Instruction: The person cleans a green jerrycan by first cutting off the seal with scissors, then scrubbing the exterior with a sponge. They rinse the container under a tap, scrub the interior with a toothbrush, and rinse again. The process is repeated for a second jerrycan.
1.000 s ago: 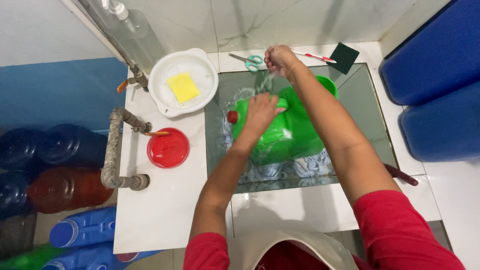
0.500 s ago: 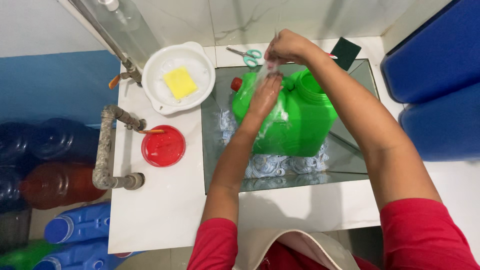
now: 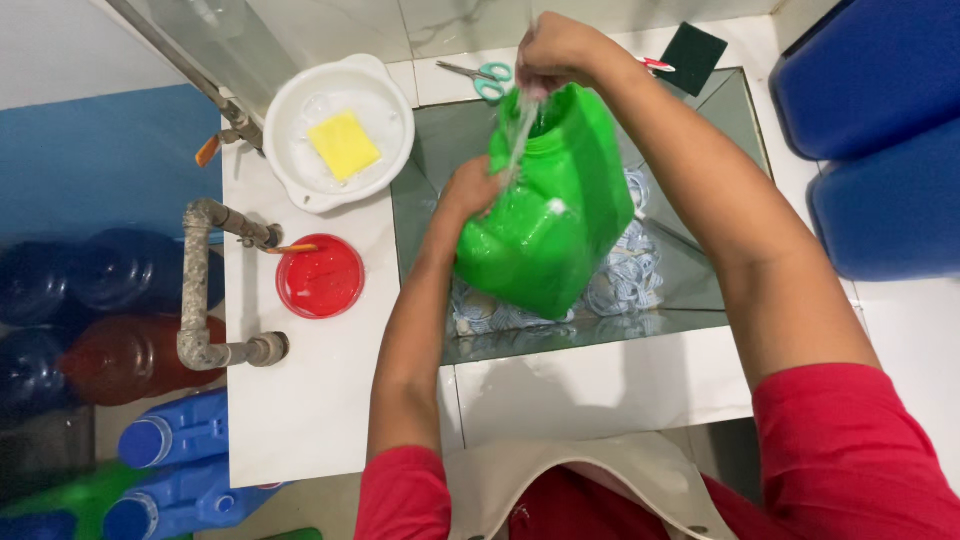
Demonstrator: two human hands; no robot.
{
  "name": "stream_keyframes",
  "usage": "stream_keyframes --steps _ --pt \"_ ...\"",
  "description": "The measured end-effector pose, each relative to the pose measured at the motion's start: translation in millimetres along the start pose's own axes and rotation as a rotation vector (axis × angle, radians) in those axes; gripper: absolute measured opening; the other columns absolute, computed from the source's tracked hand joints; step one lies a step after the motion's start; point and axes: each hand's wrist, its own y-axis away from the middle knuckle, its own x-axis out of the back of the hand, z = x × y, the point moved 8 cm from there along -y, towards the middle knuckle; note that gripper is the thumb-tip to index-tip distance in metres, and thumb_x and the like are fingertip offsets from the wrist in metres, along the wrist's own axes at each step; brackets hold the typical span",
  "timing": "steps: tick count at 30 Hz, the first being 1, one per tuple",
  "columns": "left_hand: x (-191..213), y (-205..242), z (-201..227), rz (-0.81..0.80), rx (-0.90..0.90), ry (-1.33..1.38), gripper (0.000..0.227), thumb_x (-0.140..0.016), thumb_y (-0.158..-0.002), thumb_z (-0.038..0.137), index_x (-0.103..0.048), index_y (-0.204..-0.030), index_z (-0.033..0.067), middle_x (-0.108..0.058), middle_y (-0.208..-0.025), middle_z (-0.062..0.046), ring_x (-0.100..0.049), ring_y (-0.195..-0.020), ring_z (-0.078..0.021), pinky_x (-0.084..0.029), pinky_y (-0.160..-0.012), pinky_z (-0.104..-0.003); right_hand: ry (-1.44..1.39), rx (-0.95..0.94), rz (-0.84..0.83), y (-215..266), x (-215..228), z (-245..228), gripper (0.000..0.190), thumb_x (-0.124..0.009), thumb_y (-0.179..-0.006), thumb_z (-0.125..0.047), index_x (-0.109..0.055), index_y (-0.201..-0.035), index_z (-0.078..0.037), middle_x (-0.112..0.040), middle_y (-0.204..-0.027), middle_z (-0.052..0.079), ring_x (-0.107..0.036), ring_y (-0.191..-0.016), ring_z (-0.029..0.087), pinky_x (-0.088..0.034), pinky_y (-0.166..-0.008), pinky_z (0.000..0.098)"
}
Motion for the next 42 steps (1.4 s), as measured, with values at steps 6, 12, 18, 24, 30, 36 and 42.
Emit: stream_keyframes --steps 6,12,18,24,30,36,42 --pt "-3.2 86.6 -55.9 0.262 0.397 0.297 0.046 -0.064 -0.097 0.044 -0.069 -0.098 -0.0015 -0.067 -0.059 -0.013 -0.064 -0.041 -0.0213 -0.051 -0.043 -0.038 0.181 -0.078 -0.028 -7.5 -8.4 22.9 0.018 -0.060 -0.089 -0.002 -0.075 -0.082 0.002 -0.072 -0.070 0.012 -0.072 -0.062 0.021 -0.060 -0.060 0.0313" --pt "2.9 110.2 -58.1 0.406 0.187 0.111 0.044 -0.068 -0.096 0.044 -0.071 -0.105 0.0014 -0.072 -0.076 -0.021 -0.068 -0.066 -0.0363 -0.054 -0.058 -0.046 0.015 -0.037 -0.030 -15.1 -12.1 22.0 0.007 -0.064 -0.089 0.002 -0.070 -0.088 0.006 -0.073 -0.077 0.016 -0.075 -0.065 0.021 -0.065 -0.061 0.0306" --pt "-6.6 38.5 -2.2 0.356 -0.176 -0.550 0.057 -0.070 -0.097 0.056 -0.061 -0.116 0.0036 -0.071 -0.100 -0.018 -0.069 -0.095 -0.0392 -0.056 -0.079 -0.051 -0.147 0.038 -0.055 -13.4 -14.4 1.2 0.015 -0.055 -0.088 0.006 -0.069 -0.084 0.005 -0.068 -0.071 0.014 -0.067 -0.058 0.018 -0.058 -0.054 0.0292" --pt "-4.8 -0.9 77.4 0.548 -0.588 -0.513 0.056 -0.070 -0.084 0.054 -0.065 -0.116 0.0074 -0.071 -0.097 -0.020 -0.068 -0.089 -0.0402 -0.055 -0.074 -0.051 -0.231 0.040 -0.030 -10.4 -11.4 4.0 0.015 -0.054 -0.088 0.004 -0.067 -0.082 0.002 -0.064 -0.067 0.010 -0.059 -0.052 0.015 -0.048 -0.046 0.0290" --pt "-41.7 56.1 46.3 -0.195 -0.383 -0.569 0.056 -0.067 -0.087 0.064 -0.066 -0.105 0.0103 -0.070 -0.076 -0.021 -0.069 -0.073 -0.0419 -0.053 -0.066 -0.055 -0.210 0.103 -0.068 -67.1 -32.1 65.0 0.015 -0.059 -0.091 -0.002 -0.070 -0.094 0.006 -0.072 -0.080 0.015 -0.069 -0.063 0.019 -0.057 -0.058 0.0313" --pt "-29.8 144.0 37.9 -0.086 -0.228 -0.494 0.052 -0.071 -0.087 0.060 -0.065 -0.092 0.0082 -0.069 -0.073 -0.017 -0.067 -0.068 -0.0406 -0.054 -0.063 -0.052 0.498 0.534 0.282 -127.0 -55.9 88.8 0.033 -0.069 -0.097 -0.025 -0.069 -0.114 0.003 -0.068 -0.108 0.027 -0.066 -0.099 0.045 -0.053 -0.085 0.0502" --pt "-33.3 168.7 26.4 -0.021 -0.265 -0.414 0.038 -0.074 -0.080 0.036 -0.062 -0.099 0.0043 -0.070 -0.084 -0.017 -0.068 -0.075 -0.0395 -0.054 -0.065 -0.051 0.436 0.418 0.381 -142.3 -70.7 117.9 0.038 -0.068 -0.093 -0.029 -0.065 -0.120 -0.002 -0.058 -0.118 0.027 -0.063 -0.105 0.045 -0.051 -0.090 0.0510"
